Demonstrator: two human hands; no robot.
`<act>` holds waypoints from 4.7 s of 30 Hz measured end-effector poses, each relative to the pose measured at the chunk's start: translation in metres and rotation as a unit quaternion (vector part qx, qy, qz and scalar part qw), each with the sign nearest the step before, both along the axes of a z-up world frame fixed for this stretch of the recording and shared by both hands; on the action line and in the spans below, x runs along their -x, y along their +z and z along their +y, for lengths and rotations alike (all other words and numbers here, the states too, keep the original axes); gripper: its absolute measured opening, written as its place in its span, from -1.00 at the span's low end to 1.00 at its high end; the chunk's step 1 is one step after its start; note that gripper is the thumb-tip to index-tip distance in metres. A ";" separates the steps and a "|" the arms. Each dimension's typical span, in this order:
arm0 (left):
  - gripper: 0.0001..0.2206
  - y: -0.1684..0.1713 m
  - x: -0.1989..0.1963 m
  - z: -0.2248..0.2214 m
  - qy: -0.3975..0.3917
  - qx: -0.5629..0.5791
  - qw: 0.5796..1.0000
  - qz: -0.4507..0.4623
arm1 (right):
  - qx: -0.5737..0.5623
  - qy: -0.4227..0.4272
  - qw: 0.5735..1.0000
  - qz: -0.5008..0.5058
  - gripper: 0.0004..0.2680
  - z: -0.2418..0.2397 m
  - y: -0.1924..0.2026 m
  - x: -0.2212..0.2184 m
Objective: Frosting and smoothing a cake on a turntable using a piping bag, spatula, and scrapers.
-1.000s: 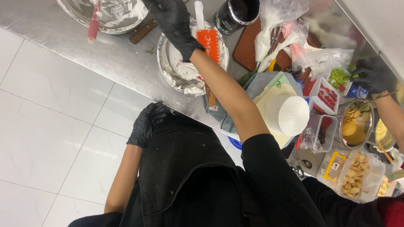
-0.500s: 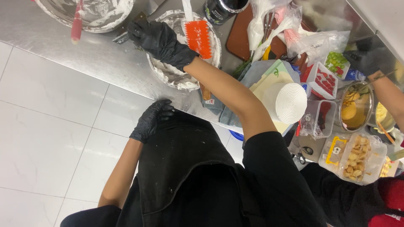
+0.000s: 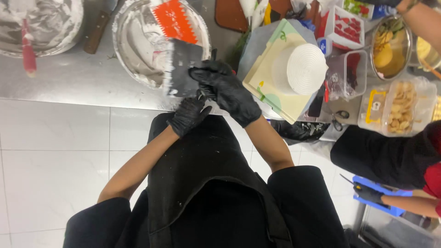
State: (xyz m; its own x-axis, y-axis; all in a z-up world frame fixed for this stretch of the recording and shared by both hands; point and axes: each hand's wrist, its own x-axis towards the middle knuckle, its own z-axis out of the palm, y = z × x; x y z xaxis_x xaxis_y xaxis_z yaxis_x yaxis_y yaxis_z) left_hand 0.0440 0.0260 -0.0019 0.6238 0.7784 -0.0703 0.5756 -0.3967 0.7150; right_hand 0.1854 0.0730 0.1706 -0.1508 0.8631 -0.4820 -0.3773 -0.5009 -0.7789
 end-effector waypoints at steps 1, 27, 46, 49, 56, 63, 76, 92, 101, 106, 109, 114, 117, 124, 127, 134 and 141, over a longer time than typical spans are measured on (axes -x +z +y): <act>-0.51 -0.006 -0.005 0.004 -0.012 0.005 1.000 0.000 | 0.005 -0.012 1.000 0.000 -0.85 -0.020 0.007 -0.016; -0.54 0.014 0.018 -0.024 0.168 0.677 0.389 -0.602 | 0.031 0.063 0.845 -0.530 -0.80 -0.169 0.000 -0.079; -0.34 0.091 -0.027 -0.106 0.145 0.314 0.886 -0.309 | -0.063 0.362 0.827 -0.426 -0.73 -0.193 -0.046 -0.085; -0.65 0.105 -0.032 -0.123 0.205 0.313 0.885 -0.277 | -0.081 0.356 0.858 -0.361 -0.72 -0.202 -0.041 -0.085; -0.69 0.113 -0.045 -0.128 0.299 0.338 0.798 -0.401 | -0.230 0.222 0.891 -0.324 -0.80 -0.231 -0.048 -0.073; -0.47 -0.029 0.015 -0.095 0.172 0.460 0.675 -0.550 | -0.219 0.094 0.923 -0.302 -0.82 -0.254 -0.081 -0.115; -0.63 0.092 -0.063 -0.138 0.335 0.392 0.683 -0.517 | -0.140 0.205 0.934 -0.255 -0.68 -0.234 -0.103 -0.070; -0.49 0.127 -0.028 -0.116 0.253 0.451 0.629 -0.580 | -0.363 0.080 0.831 -0.414 -0.82 -0.233 -0.079 -0.113; -0.61 0.081 -0.061 -0.146 0.273 0.263 0.794 -0.476 | -0.434 0.146 0.734 -0.502 -0.76 -0.221 -0.034 -0.068; -0.63 0.095 -0.040 -0.140 0.259 0.243 0.826 -0.437 | -0.402 0.151 0.754 -0.497 -0.69 -0.236 -0.064 -0.091; -0.57 0.069 -0.011 -0.140 0.271 0.151 0.899 -0.310 | -0.275 -0.088 0.904 -0.314 -0.78 -0.246 -0.052 -0.134; -0.36 0.094 0.007 -0.129 0.260 0.569 0.583 -0.519 | -0.318 0.095 0.922 -0.197 -0.85 -0.236 -0.062 -0.198; -0.25 0.139 -0.014 -0.105 0.006 0.088 0.888 -0.452 | -0.421 0.216 0.820 -0.323 -0.75 -0.217 -0.057 -0.173; -0.56 0.086 -0.063 -0.101 0.264 0.360 0.775 -0.447 | -0.131 0.372 0.845 -0.362 -0.69 -0.172 -0.092 -0.104; -0.68 0.081 -0.069 -0.084 0.308 0.443 0.724 -0.429 | -0.224 0.357 0.826 -0.375 -0.68 -0.171 -0.090 -0.095; -0.58 0.001 -0.073 -0.030 0.363 0.463 0.743 -0.319 | -0.188 0.338 0.765 -0.515 -0.76 -0.184 -0.081 -0.099; -0.52 -0.040 -0.064 0.018 0.346 0.470 0.660 -0.473 | -0.132 -0.101 0.982 0.092 -0.70 -0.245 -0.088 -0.144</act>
